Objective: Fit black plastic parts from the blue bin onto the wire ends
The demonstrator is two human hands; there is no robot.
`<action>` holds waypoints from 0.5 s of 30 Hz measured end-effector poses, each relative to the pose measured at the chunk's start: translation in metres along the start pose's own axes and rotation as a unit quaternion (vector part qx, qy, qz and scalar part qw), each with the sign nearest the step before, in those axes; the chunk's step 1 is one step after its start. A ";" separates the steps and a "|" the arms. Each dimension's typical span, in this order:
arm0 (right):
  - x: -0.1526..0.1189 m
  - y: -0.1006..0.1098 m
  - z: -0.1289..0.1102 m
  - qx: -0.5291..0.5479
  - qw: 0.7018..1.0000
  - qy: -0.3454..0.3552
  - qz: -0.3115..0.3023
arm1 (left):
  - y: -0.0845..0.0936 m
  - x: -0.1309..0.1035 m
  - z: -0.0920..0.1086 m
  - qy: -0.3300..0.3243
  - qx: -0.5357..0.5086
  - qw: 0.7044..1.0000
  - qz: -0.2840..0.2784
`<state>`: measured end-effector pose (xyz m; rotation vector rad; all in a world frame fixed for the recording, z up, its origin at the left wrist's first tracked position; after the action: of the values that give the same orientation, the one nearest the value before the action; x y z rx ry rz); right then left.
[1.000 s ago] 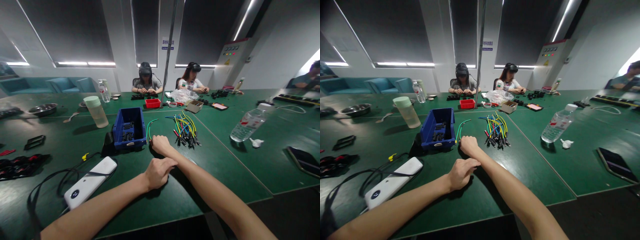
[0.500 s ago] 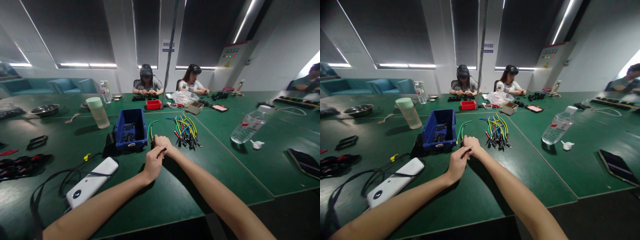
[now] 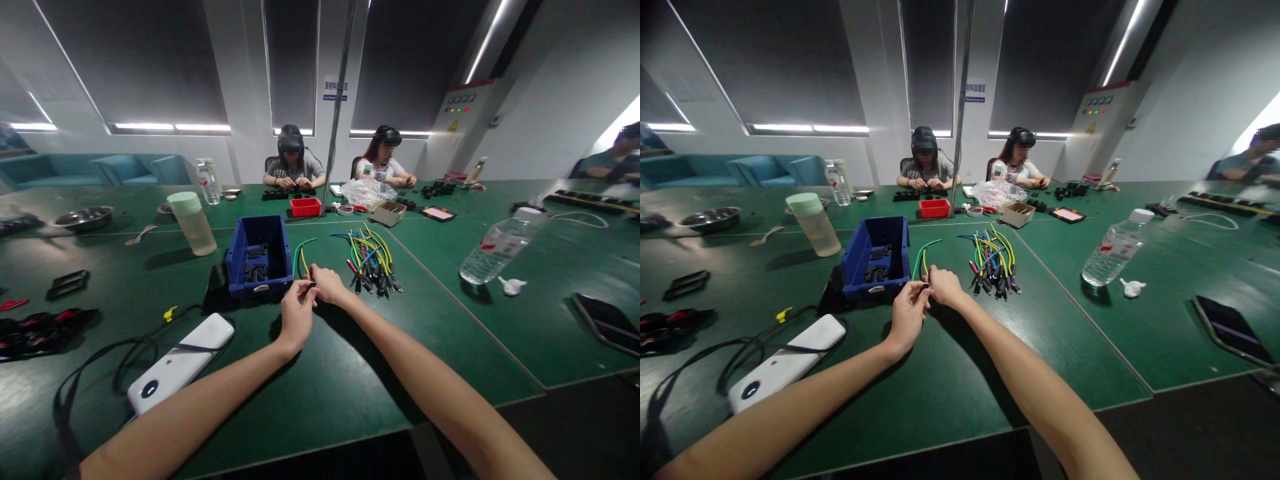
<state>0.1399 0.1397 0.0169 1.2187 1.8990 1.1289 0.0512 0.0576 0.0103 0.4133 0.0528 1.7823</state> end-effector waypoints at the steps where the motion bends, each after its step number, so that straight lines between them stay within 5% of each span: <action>1: 0.000 0.000 0.000 0.005 1.000 -0.001 0.007 | 0.001 0.000 0.000 0.001 0.001 1.000 0.003; 15: 0.014 -0.008 0.018 0.158 0.981 -0.002 0.113 | 0.004 0.001 -0.003 0.003 0.017 1.000 0.018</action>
<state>0.1460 0.1563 0.0014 1.6440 2.0302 0.9572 0.0470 0.0580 0.0090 0.4367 0.0805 1.8209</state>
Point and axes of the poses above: each hand's wrist, its own x-axis towards the middle knuckle, its own y-axis out of the back of the hand, z = x × y, the point moved 5 cm from there along x, towards the middle knuckle, and after that the axes turned 15 degrees about x, right-handed, at the moved point
